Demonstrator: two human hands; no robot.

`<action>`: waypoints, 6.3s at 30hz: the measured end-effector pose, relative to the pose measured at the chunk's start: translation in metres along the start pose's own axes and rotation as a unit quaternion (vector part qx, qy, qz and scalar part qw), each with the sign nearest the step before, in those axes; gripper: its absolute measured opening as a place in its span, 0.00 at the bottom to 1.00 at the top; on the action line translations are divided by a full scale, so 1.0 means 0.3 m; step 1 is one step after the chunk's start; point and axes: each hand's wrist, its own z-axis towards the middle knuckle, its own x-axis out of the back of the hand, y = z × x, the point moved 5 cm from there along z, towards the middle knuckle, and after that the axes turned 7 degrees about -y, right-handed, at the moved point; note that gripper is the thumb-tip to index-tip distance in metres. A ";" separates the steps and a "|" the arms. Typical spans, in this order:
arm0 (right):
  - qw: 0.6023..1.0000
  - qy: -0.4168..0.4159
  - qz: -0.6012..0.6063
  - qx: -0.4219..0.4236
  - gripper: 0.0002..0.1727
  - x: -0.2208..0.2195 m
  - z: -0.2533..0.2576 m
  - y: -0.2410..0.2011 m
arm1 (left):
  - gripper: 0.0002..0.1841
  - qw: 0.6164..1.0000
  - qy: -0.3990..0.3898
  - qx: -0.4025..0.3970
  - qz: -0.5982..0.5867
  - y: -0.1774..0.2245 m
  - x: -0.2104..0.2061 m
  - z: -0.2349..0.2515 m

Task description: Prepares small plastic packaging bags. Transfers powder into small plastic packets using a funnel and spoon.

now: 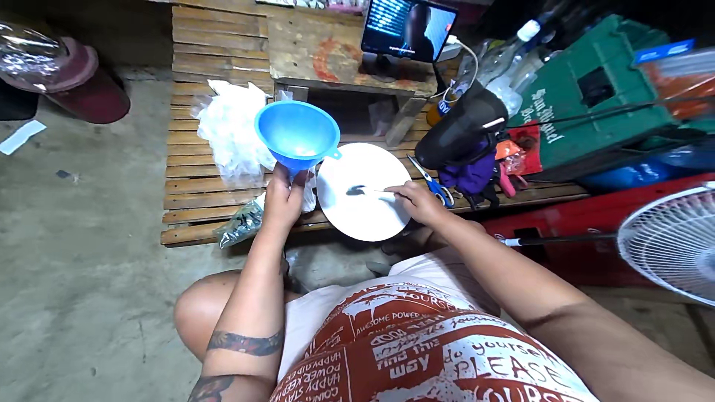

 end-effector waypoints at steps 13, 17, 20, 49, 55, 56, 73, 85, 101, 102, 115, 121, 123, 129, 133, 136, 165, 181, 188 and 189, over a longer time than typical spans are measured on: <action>0.998 -0.038 0.034 -0.045 0.18 -0.099 -0.076 -0.008 | 0.20 1.000 0.010 0.004 -0.003 -0.006 0.021 0.000; 0.996 -0.003 0.068 -0.048 0.19 -0.053 -0.058 0.003 | 0.20 1.000 0.000 0.026 -0.001 0.009 0.009 0.003; 0.992 0.048 0.079 -0.086 0.20 0.001 0.019 0.037 | 0.20 1.000 -0.003 0.017 -0.001 0.011 -0.004 0.002; 0.989 -0.074 0.114 -0.066 0.20 -0.119 -0.111 -0.015 | 0.20 1.000 -0.003 -0.001 0.009 -0.004 0.012 0.001; 0.981 0.014 0.135 -0.140 0.21 -0.028 -0.005 0.078 | 0.20 1.000 -0.009 0.005 0.005 0.006 -0.005 -0.002; 0.979 0.016 0.128 -0.158 0.21 -0.018 0.017 0.088 | 0.20 1.000 -0.009 0.006 0.005 0.005 -0.005 -0.003; 0.969 0.013 0.157 -0.188 0.21 0.028 0.056 0.138 | 0.20 1.000 -0.007 0.006 -0.001 0.013 -0.012 0.002; 0.965 0.016 0.208 -0.157 0.20 0.021 -0.019 0.118 | 0.21 1.000 -0.009 0.012 0.002 0.015 -0.010 0.001; 0.971 0.055 0.160 -0.171 0.21 0.082 0.006 0.154 | 0.21 1.000 -0.011 0.002 0.008 0.010 -0.011 -0.003; 0.968 0.069 0.149 -0.188 0.21 0.093 0.022 0.159 | 0.21 1.000 -0.009 0.006 0.010 0.010 -0.011 -0.004; 0.981 0.035 0.143 -0.128 0.19 0.114 -0.007 0.152 | 0.22 1.000 -0.013 0.001 -0.007 -0.001 -0.013 0.000; 0.981 0.014 0.026 -0.191 0.21 0.102 -0.030 0.164 | 0.21 1.000 -0.005 -0.001 -0.004 0.004 -0.010 0.000; 0.986 -0.002 0.042 -0.158 0.20 0.092 -0.059 0.151 | 0.21 1.000 -0.004 -0.002 -0.005 0.002 -0.006 0.000; 0.978 0.062 0.060 -0.189 0.21 0.110 -0.047 0.167 | 0.20 1.000 -0.012 -0.010 -0.010 -0.002 -0.017 0.005; 0.975 0.015 -0.012 -0.221 0.21 0.083 -0.049 0.179 | 0.20 1.000 -0.007 -0.006 -0.016 -0.003 -0.012 0.001; 0.983 -0.020 -0.015 -0.184 0.20 0.088 -0.091 0.155 | 0.21 1.000 -0.009 0.004 -0.004 -0.007 -0.005 0.000; 0.962 -0.067 -0.075 -0.253 0.21 0.099 -0.161 -0.011 | 0.21 1.000 -0.015 0.004 0.000 -0.009 -0.011 0.001; 0.943 -0.069 -0.123 -0.303 0.23 0.091 -0.178 -0.019 | 0.21 1.000 -0.016 0.004 -0.001 0.007 -0.021 0.000; 0.952 -0.078 -0.107 -0.275 0.22 0.099 -0.182 -0.055 | 0.22 1.000 -0.015 0.002 -0.004 0.007 -0.014 -0.002; 0.950 -0.068 -0.119 -0.282 0.22 0.107 -0.174 -0.047 | 0.22 1.000 -0.017 0.006 -0.001 0.010 -0.014 -0.003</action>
